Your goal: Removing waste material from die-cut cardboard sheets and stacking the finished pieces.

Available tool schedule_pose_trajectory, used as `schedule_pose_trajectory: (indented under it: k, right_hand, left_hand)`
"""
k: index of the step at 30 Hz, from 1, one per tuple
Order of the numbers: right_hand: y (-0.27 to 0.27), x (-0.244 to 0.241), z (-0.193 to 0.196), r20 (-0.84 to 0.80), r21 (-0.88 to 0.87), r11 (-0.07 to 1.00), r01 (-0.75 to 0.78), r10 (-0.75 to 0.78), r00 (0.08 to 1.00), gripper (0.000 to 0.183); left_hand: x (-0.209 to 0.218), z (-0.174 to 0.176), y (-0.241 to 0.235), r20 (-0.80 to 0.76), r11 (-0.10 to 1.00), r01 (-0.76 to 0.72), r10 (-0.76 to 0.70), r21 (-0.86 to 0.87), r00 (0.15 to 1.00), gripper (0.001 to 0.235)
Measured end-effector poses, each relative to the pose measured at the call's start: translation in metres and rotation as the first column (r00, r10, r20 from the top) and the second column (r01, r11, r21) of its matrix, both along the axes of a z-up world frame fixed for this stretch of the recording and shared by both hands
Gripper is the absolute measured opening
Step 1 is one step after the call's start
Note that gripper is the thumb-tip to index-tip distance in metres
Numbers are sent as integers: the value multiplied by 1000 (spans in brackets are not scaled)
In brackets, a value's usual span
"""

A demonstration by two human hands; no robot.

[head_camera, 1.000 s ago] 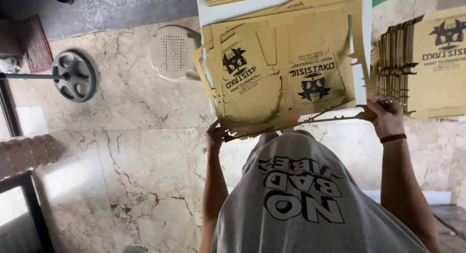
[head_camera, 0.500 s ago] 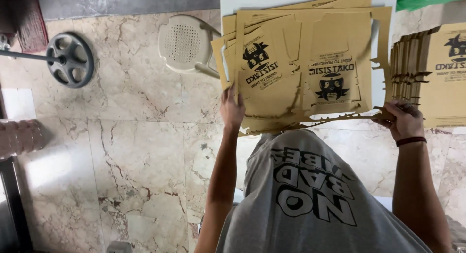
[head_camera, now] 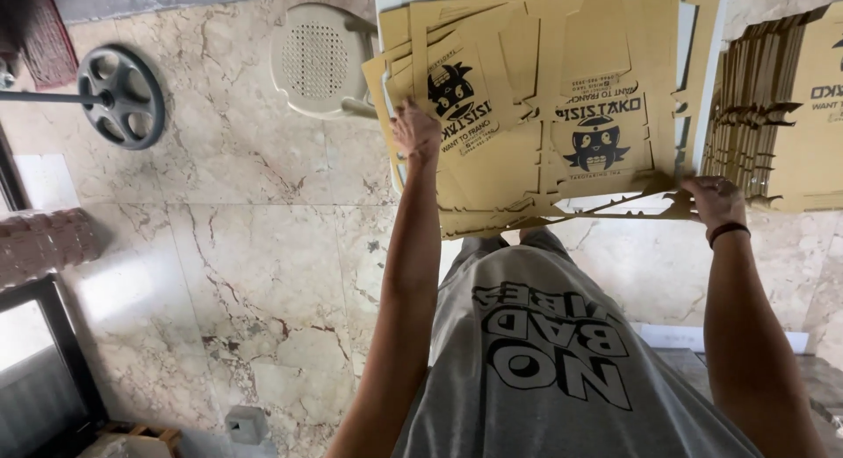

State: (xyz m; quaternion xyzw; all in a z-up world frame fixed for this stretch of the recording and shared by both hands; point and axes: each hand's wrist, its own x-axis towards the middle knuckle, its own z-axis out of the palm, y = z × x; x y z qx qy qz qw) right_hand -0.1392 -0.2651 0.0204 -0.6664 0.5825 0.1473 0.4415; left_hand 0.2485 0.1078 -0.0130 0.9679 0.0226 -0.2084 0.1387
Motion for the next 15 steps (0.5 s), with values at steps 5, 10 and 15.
schedule_pose_trajectory:
  k: [5, 10, 15]
  right_hand:
    - [-25, 2, -17, -54, -138, 985, -105, 98, 994, 34]
    - [-51, -9, -33, -30, -138, 972, -190, 188, 982, 35]
    - [-57, -16, -35, 23, -116, 963, -243, 247, 969, 37]
  left_hand:
    - [10, -11, -4, -88, 977, -209, 205, -36, 975, 17]
    - [7, -11, -7, -92, 977, -208, 204, -39, 975, 19]
    - [1, -20, -9, -62, 983, -181, 180, -16, 982, 29]
